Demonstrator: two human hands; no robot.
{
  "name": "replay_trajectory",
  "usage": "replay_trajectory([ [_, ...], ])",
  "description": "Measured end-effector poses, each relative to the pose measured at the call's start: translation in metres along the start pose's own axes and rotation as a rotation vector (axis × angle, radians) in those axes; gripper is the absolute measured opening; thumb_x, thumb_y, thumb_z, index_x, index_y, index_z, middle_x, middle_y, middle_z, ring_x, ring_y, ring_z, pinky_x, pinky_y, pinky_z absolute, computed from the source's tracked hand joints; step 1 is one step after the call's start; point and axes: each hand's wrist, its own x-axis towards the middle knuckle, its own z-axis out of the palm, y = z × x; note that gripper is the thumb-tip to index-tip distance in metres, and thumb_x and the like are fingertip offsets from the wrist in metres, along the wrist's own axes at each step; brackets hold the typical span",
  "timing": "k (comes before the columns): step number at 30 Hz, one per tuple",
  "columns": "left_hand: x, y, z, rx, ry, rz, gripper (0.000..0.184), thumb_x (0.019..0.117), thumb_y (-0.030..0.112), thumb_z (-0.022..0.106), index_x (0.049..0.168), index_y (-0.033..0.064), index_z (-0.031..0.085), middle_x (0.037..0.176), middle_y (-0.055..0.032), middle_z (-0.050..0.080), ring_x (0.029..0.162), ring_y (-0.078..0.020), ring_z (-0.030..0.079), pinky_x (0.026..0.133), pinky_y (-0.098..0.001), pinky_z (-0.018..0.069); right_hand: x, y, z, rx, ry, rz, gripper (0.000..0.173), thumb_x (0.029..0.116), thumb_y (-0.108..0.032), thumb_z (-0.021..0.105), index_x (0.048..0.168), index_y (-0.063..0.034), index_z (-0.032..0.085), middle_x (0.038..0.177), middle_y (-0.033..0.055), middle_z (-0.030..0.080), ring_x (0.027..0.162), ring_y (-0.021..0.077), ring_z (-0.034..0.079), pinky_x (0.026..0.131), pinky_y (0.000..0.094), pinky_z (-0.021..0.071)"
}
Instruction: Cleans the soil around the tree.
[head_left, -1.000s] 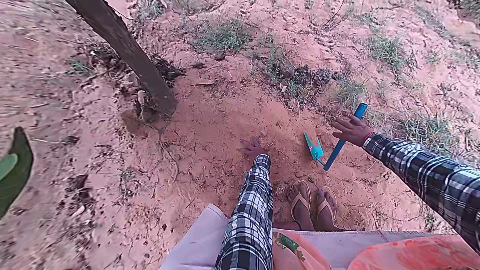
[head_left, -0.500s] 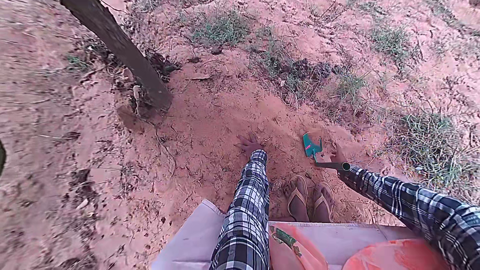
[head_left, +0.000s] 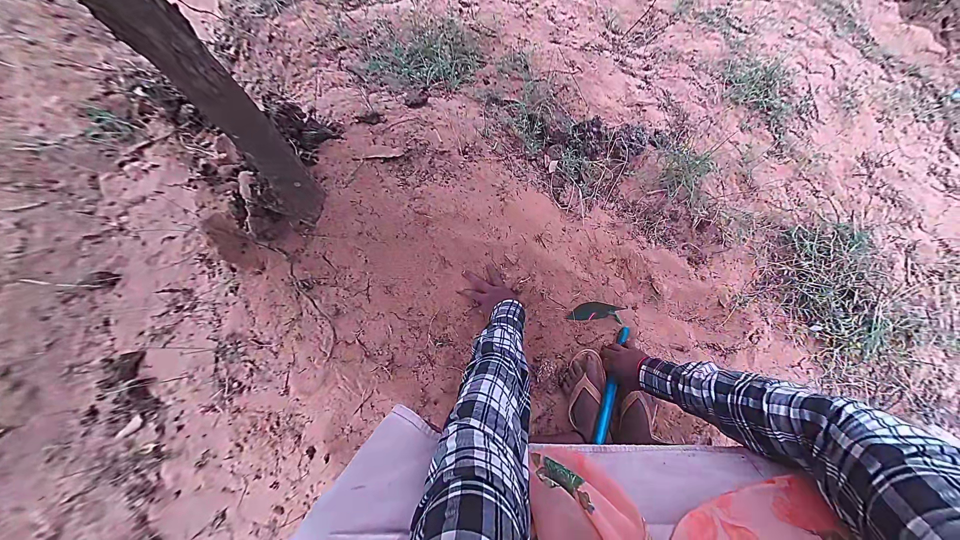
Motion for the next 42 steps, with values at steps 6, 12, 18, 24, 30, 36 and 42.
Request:
replay_trajectory([
  [6, 0.002, 0.0, 0.003, 0.016, 0.023, -0.005, 0.134, 0.0711, 0.05, 0.091, 0.167, 0.037, -0.003, 0.17, -0.0264, -0.013, 0.152, -0.0597, 0.012, 0.093, -0.081, 0.0437, 0.003, 0.016, 0.002, 0.003, -0.088, -0.063, 0.061, 0.0861, -0.022, 0.08, 0.141, -0.0071, 0.057, 0.147, 0.0178, 0.055, 0.142, 0.0394, 0.045, 0.116, 0.0701, 0.0252],
  [12, -0.101, -0.007, -0.126, -0.018, -0.298, 0.063, 0.101, 0.099, 0.037, 0.069, 0.167, 0.0207, -0.005, 0.17, -0.0296, -0.01, 0.154, -0.0545, 0.016, 0.115, -0.0674, 0.0316, -0.014, 0.029, -0.027, 0.083, -0.035, -0.119, 0.032, 0.0927, -0.009, 0.071, 0.123, -0.0001, 0.066, 0.123, 0.0257, 0.066, 0.124, 0.047, 0.057, 0.11, 0.0666, 0.0335],
  [18, -0.022, -0.004, 0.002, -0.088, 0.23, 0.045, 0.122, 0.0707, 0.047, 0.09, 0.167, 0.0322, 0.016, 0.171, -0.025, 0.004, 0.151, -0.0591, 0.019, 0.095, -0.0845, 0.0384, -0.098, 0.065, -0.082, 0.553, 0.405, 0.143, 0.041, 0.1018, -0.033, 0.065, 0.113, 0.0061, 0.064, 0.095, 0.0246, 0.067, 0.089, 0.0369, 0.066, 0.084, 0.0565, 0.0501],
  [24, -0.001, -0.002, 0.001, -0.077, 0.036, 0.002, 0.134, 0.0673, 0.045, 0.094, 0.167, 0.0359, 0.004, 0.171, -0.0239, -0.012, 0.154, -0.0577, 0.008, 0.097, -0.0827, 0.0389, -0.122, 0.128, -0.056, 0.813, 0.583, 0.688, 0.049, 0.102, -0.044, 0.064, 0.116, 0.0034, 0.066, 0.096, 0.0228, 0.066, 0.087, 0.0349, 0.064, 0.084, 0.057, 0.0492],
  [30, -0.004, -0.001, -0.002, -0.05, 0.023, -0.006, 0.138, 0.0662, 0.045, 0.095, 0.167, 0.0358, 0.001, 0.171, -0.0247, -0.013, 0.154, -0.0569, 0.008, 0.097, -0.0802, 0.0423, -0.103, 0.16, -0.038, 0.716, 0.454, 0.807, 0.052, 0.1026, -0.046, 0.06, 0.12, 0.0023, 0.067, 0.113, 0.0289, 0.068, 0.111, 0.0441, 0.065, 0.097, 0.0645, 0.0461],
  [36, -0.003, 0.001, -0.002, -0.027, 0.01, -0.013, 0.143, 0.0627, 0.044, 0.097, 0.167, 0.0321, 0.0, 0.17, -0.0264, -0.013, 0.154, -0.0556, 0.01, 0.097, -0.0697, 0.05, -0.048, 0.166, -0.088, 0.743, 0.632, 0.739, 0.047, 0.1009, -0.042, 0.065, 0.115, 0.0025, 0.07, 0.106, 0.0298, 0.07, 0.105, 0.0479, 0.067, 0.091, 0.0692, 0.0478],
  [42, -0.003, 0.0, -0.002, -0.044, 0.021, -0.007, 0.142, 0.0616, 0.044, 0.097, 0.167, 0.033, 0.004, 0.171, -0.0244, -0.013, 0.154, -0.0565, 0.01, 0.097, -0.0732, 0.0475, -0.036, 0.141, -0.182, 0.782, 0.85, 0.573, 0.048, 0.1012, -0.042, 0.065, 0.113, 0.0049, 0.067, 0.098, 0.0285, 0.068, 0.094, 0.045, 0.067, 0.086, 0.0664, 0.0488],
])
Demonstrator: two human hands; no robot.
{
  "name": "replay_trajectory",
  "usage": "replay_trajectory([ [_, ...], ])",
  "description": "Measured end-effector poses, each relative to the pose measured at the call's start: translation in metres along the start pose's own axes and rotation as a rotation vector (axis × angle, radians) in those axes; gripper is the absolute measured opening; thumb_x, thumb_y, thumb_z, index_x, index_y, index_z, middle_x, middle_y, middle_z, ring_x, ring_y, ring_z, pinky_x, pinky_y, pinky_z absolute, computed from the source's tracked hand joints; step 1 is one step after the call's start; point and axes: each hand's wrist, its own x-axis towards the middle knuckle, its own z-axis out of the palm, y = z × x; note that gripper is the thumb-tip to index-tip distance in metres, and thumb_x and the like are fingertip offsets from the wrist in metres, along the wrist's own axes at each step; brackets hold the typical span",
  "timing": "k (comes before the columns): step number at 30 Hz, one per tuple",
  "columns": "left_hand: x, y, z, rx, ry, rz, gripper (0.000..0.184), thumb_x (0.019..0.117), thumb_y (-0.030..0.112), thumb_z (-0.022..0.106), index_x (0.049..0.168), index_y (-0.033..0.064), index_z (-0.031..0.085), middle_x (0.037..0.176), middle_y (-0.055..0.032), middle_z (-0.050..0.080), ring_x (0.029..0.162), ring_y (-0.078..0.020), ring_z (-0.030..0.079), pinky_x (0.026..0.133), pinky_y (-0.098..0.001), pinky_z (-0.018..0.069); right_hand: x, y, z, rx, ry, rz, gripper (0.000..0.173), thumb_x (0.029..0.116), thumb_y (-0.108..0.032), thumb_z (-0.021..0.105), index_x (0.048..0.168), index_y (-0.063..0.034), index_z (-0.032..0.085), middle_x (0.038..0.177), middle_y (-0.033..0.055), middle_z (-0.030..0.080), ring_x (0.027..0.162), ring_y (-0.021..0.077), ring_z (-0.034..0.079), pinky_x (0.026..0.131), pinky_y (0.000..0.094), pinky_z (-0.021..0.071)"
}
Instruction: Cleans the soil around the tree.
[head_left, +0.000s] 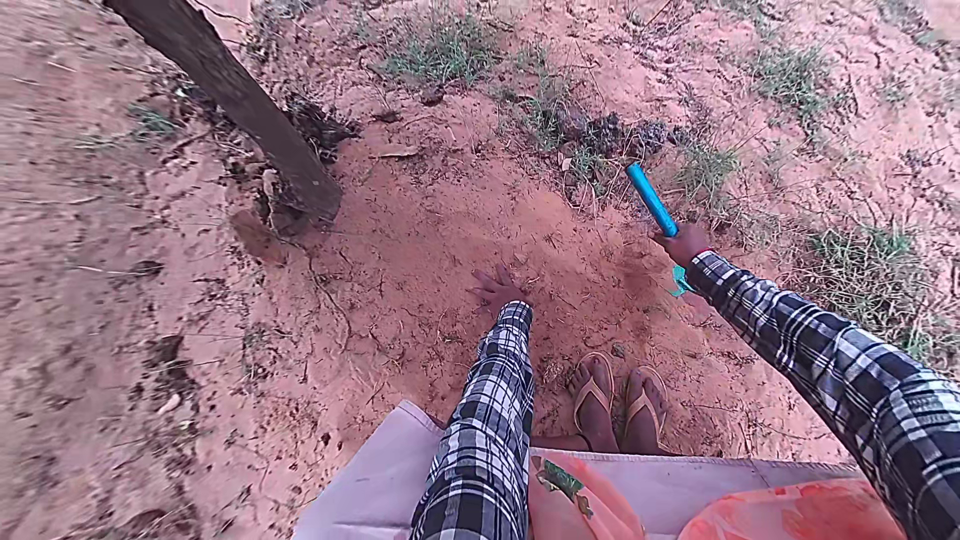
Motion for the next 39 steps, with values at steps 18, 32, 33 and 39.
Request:
replay_trajectory([
  [18, -0.004, -0.003, -0.004, -0.103, -0.023, 0.027, 0.126, 0.0755, 0.036, 0.091, 0.167, 0.0366, 0.005, 0.171, -0.0239, -0.012, 0.154, -0.0579, 0.005, 0.101, -0.0834, 0.0341, -0.08, 0.1, 0.039, 0.006, -0.244, 0.393, 0.046, 0.1011, -0.043, 0.065, 0.116, -0.0003, 0.061, 0.079, 0.0076, 0.055, 0.061, 0.0178, 0.05, 0.063, 0.0399, 0.0468],
  [32, -0.004, -0.002, -0.001, -0.056, 0.022, 0.022, 0.136, 0.0669, 0.043, 0.096, 0.167, 0.0323, 0.004, 0.171, -0.0257, -0.01, 0.154, -0.0571, 0.008, 0.097, -0.0841, 0.0387, -0.021, -0.035, -0.001, -0.103, -0.054, -0.168, 0.047, 0.101, -0.041, 0.066, 0.113, 0.0038, 0.068, 0.096, 0.0275, 0.068, 0.092, 0.0444, 0.067, 0.085, 0.0659, 0.0489],
  [33, -0.017, -0.004, -0.009, -0.087, 0.045, 0.036, 0.131, 0.0677, 0.038, 0.096, 0.167, 0.0297, 0.011, 0.171, -0.0263, -0.002, 0.153, -0.0569, 0.013, 0.098, -0.0831, 0.0393, -0.029, -0.026, 0.0, -0.059, -0.028, -0.156, 0.046, 0.1015, -0.04, 0.066, 0.109, 0.005, 0.067, 0.09, 0.0259, 0.066, 0.084, 0.0418, 0.065, 0.08, 0.0638, 0.0491],
  [39, -0.103, -0.005, -0.122, -0.049, -0.201, 0.099, 0.104, 0.1017, 0.05, 0.06, 0.164, 0.0187, -0.016, 0.166, -0.033, -0.021, 0.153, -0.0597, 0.009, 0.115, -0.0678, 0.0338, -0.069, 0.027, 0.013, -0.022, -0.193, 0.065, 0.043, 0.1016, -0.037, 0.067, 0.106, 0.0056, 0.065, 0.078, 0.015, 0.058, 0.065, 0.0247, 0.053, 0.067, 0.0485, 0.0469],
])
